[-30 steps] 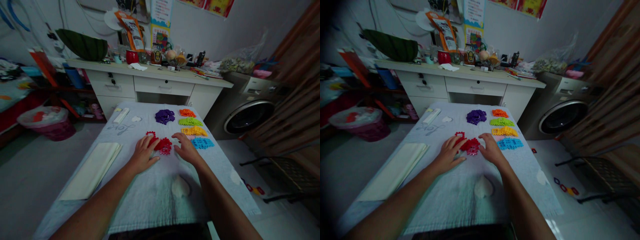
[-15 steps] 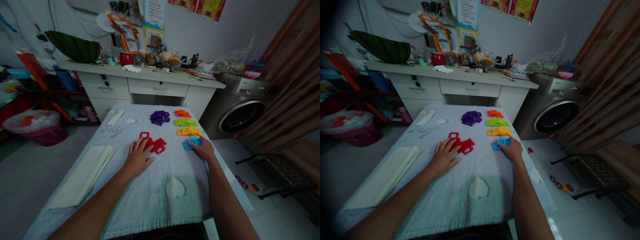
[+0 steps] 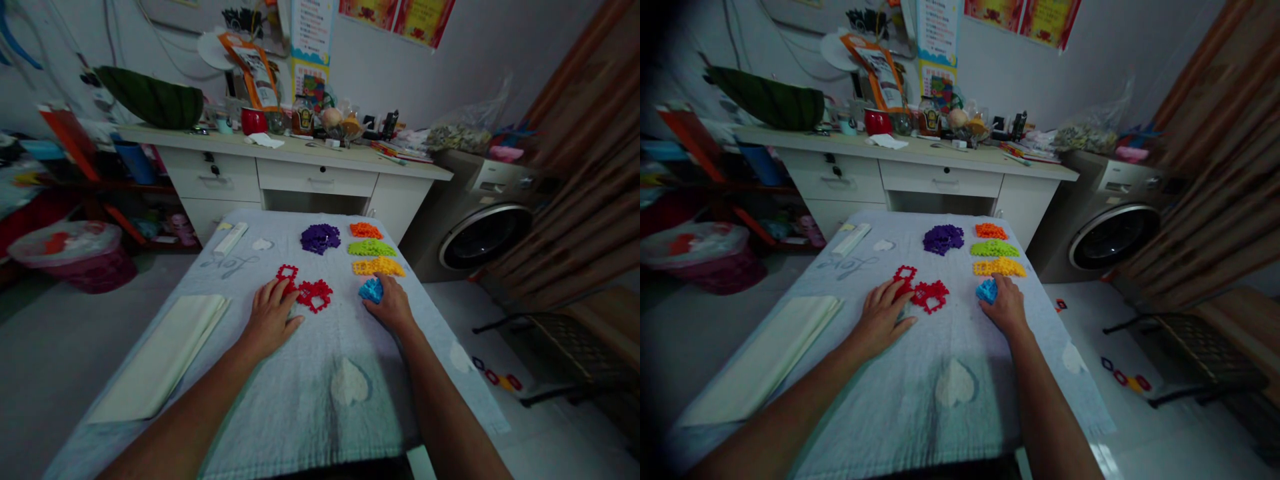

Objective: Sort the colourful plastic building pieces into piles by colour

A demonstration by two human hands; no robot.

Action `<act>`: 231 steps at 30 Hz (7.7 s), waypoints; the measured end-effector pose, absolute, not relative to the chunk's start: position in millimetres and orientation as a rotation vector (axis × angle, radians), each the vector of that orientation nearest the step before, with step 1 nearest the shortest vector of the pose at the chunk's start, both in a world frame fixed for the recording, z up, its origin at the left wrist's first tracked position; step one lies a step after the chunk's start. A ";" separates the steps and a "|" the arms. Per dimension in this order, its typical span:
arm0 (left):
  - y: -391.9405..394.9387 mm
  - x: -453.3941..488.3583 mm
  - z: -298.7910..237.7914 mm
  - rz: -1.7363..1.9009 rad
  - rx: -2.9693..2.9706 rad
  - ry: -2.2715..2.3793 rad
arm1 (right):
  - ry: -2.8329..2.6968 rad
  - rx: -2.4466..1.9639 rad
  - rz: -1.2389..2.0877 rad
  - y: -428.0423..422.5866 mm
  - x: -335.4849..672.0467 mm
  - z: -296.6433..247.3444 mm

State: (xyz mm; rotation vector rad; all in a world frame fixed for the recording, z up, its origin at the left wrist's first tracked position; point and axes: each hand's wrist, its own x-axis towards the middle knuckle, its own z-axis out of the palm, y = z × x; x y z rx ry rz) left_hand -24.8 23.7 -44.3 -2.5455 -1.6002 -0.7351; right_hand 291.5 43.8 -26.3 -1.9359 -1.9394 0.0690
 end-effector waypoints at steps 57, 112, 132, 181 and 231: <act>36.2 -44.8 -33.6 -1.737 -2.709 -1.885 | -2.162 -1.727 0.298 60.9 225.8 -20.0; 32.7 -40.3 -38.6 -0.926 -2.779 -1.690 | -2.073 -1.057 0.500 58.4 179.7 -25.4; 51.6 -51.7 -51.2 -1.302 -2.288 -1.938 | -2.180 -0.945 0.558 56.2 176.3 -23.2; 44.9 -44.2 -39.4 -1.255 -2.345 -1.847 | -1.971 -2.043 0.415 95.9 311.8 -1.6; 35.8 -36.7 -38.8 -1.027 -2.685 -1.666 | -2.176 -1.048 0.510 68.0 180.3 -11.6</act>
